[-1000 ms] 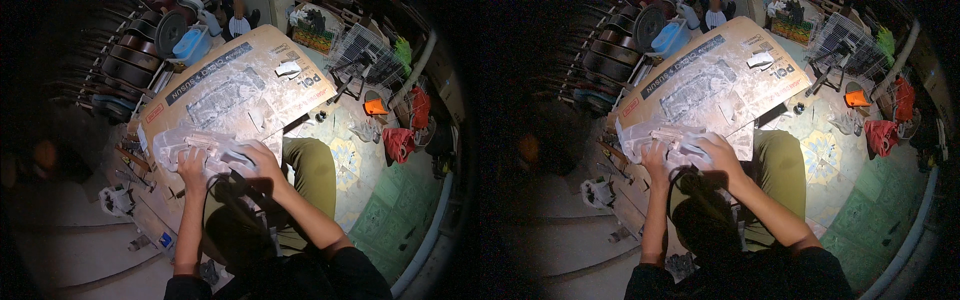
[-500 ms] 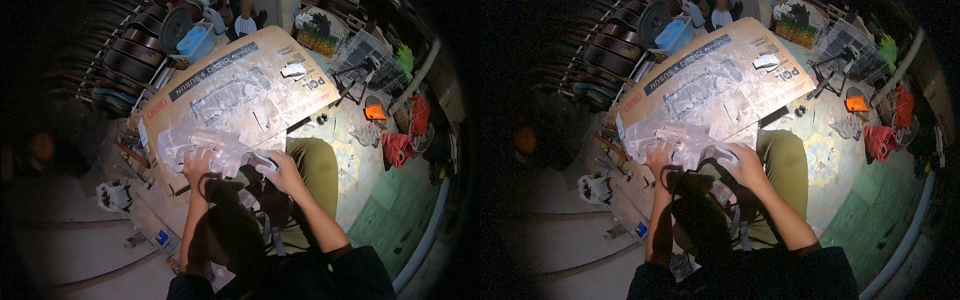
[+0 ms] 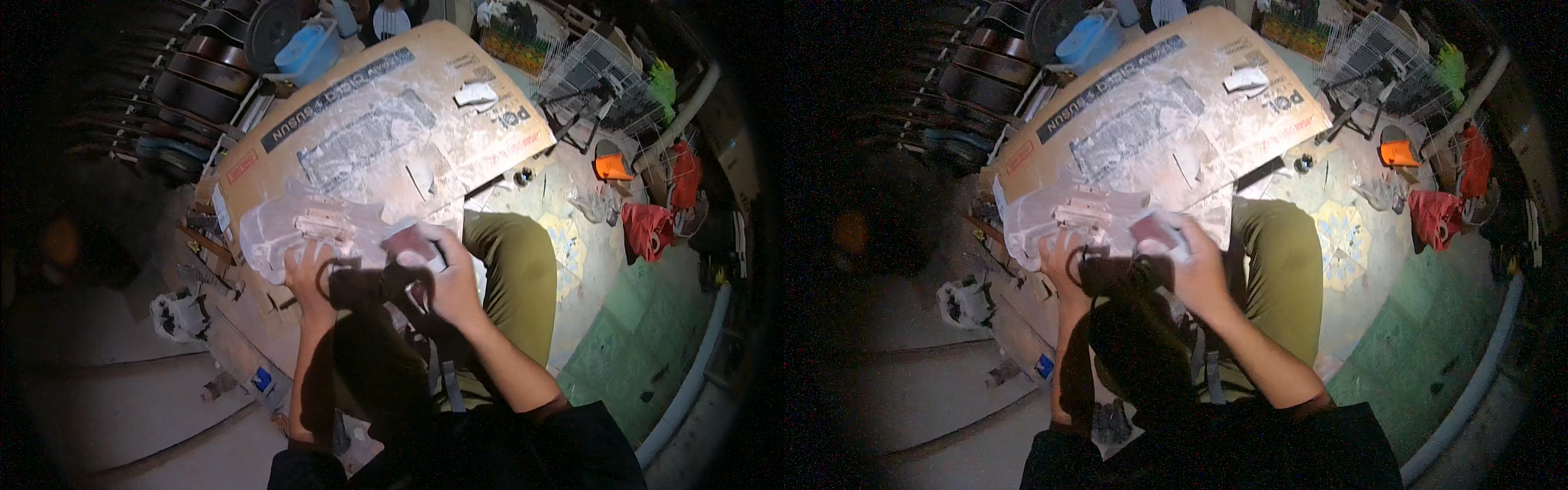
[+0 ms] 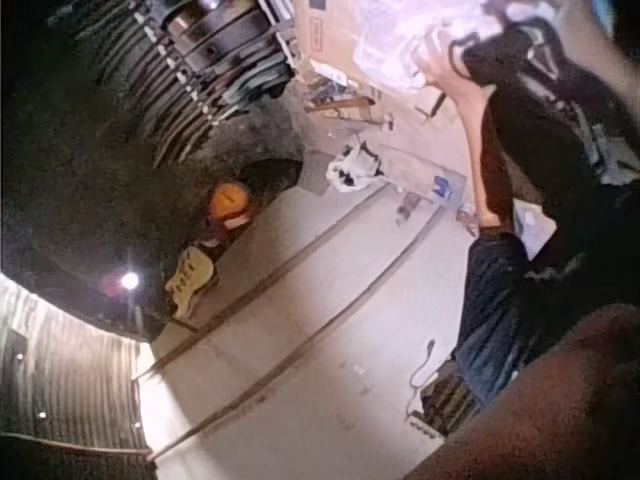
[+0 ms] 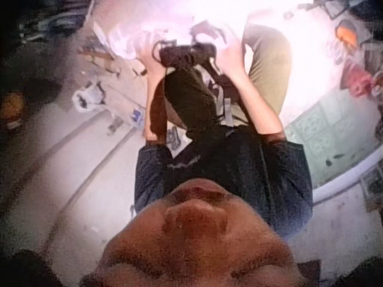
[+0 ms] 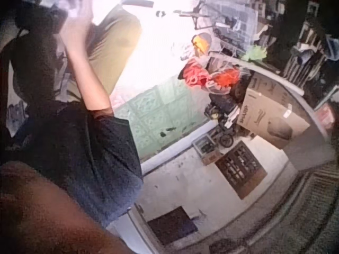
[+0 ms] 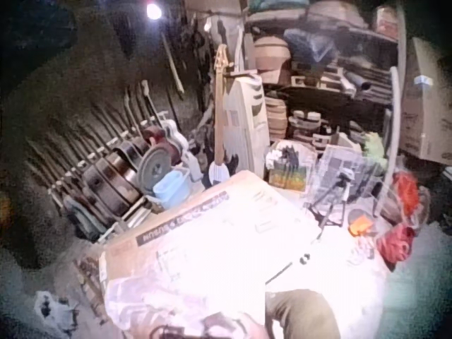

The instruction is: The person sands the surfaces and edges of a wooden guitar body by hand with a sanding block and sandpaper while sitting on the floor.

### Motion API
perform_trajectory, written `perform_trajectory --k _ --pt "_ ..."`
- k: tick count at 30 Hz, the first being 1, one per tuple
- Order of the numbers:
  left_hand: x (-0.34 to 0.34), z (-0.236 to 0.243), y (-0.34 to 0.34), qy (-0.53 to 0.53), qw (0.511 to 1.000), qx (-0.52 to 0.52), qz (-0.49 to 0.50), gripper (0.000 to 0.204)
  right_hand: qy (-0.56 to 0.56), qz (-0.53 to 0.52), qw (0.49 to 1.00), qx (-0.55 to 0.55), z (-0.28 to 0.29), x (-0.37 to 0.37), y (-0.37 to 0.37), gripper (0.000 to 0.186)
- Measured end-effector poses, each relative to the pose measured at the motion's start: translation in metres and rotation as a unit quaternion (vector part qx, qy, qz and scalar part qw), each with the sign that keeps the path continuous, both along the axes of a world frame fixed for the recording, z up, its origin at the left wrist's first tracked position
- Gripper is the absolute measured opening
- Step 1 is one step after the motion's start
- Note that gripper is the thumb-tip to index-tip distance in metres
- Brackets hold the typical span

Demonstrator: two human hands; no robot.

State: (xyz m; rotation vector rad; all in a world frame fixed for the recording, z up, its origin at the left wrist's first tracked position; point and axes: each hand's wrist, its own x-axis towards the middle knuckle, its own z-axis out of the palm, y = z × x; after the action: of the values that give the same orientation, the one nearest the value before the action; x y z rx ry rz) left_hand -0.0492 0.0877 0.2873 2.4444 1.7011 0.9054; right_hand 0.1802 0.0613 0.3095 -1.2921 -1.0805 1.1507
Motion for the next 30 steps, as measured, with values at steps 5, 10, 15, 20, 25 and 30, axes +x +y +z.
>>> perform_trajectory --k 5,10,15,20,25,30 --pt "0.013 0.013 0.004 0.016 1.000 0.023 0.007 0.035 -0.086 -0.043 0.995 -0.005 -0.060 0.000 0.008 0.041" --pt "0.010 0.009 0.004 0.059 0.997 0.045 0.019 0.026 -0.099 -0.051 0.988 0.103 -0.024 -0.009 -0.006 0.041" --pt "0.020 0.012 0.012 0.052 0.998 0.038 0.014 0.034 -0.200 -0.105 0.974 0.027 -0.089 0.003 0.011 0.042" --pt "0.013 0.007 0.011 0.074 0.996 0.037 0.029 0.035 0.030 -0.071 0.974 0.211 -0.050 -0.026 -0.007 0.037" --pt "0.023 0.010 0.018 0.108 0.992 0.053 0.040 0.029 -0.121 -0.172 0.978 0.008 -0.077 -0.011 0.016 0.034" --pt "0.026 0.010 0.019 0.090 0.994 0.048 0.047 0.024 -0.053 -0.159 0.986 0.024 -0.061 -0.039 -0.008 0.035"
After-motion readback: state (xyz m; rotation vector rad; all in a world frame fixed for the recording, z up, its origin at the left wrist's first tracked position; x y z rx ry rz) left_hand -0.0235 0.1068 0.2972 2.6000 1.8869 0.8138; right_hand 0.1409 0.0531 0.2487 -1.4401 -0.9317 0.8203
